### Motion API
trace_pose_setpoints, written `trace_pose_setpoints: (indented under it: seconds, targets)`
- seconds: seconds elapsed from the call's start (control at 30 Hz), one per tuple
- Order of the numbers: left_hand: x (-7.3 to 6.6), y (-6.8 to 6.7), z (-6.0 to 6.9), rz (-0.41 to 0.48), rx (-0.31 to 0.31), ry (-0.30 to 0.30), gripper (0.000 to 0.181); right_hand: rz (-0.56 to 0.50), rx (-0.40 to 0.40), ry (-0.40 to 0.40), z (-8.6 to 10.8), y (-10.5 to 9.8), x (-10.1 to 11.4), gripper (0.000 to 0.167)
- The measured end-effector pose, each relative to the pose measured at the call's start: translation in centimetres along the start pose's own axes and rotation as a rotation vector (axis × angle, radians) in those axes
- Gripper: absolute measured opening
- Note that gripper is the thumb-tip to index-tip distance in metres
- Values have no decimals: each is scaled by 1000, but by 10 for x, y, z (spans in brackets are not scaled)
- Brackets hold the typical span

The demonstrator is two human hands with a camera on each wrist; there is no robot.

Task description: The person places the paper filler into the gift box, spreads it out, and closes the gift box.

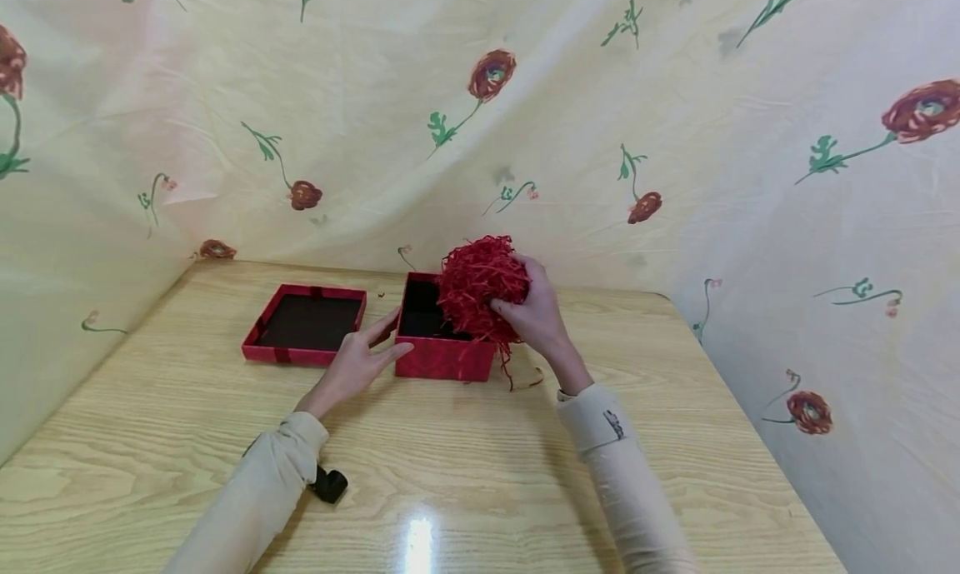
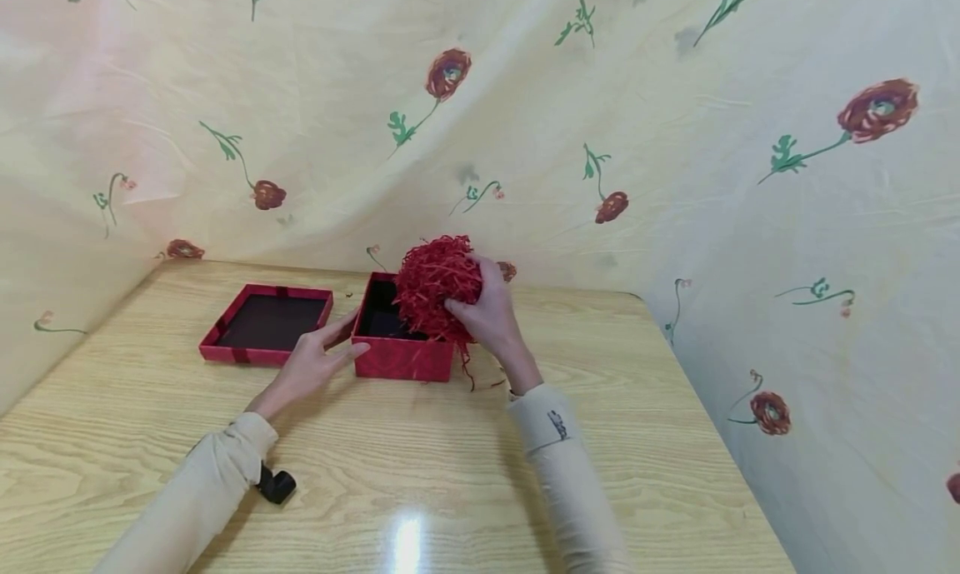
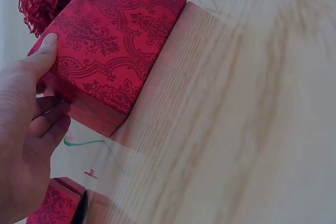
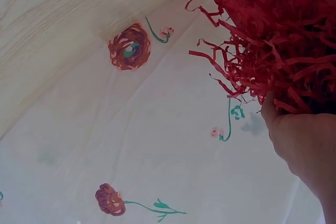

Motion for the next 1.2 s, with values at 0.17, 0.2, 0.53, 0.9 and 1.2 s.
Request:
trace_pose_setpoints:
  seconds: [0.17, 0.2, 0.53, 0.9, 1.2]
  targets:
    - [0, 0, 0, 5, -1, 5, 71, 10, 18, -9, 0, 5, 2, 77]
    - [0, 0, -1, 4, -2, 10, 70, 14, 18, -11, -1, 6, 2, 76]
    - [-1, 0, 0, -4, -7, 20, 70, 41, 43, -22, 1, 12, 3, 74]
    - [0, 0, 0, 8, 9, 10, 71, 55, 71, -40, 1, 18, 5, 72]
    - [0, 0, 1, 10, 6, -5, 72, 46, 80, -28, 2, 19, 5, 72]
Point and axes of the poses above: each hand's wrist, its own z-axis away from the middle knuckle, its own y-axis out of the palm, x = y × z, the point moved 9 cm from there along -z, towards the middle knuckle, and after that the axes turned 6 degrees about -x, right-handed, at the moved point
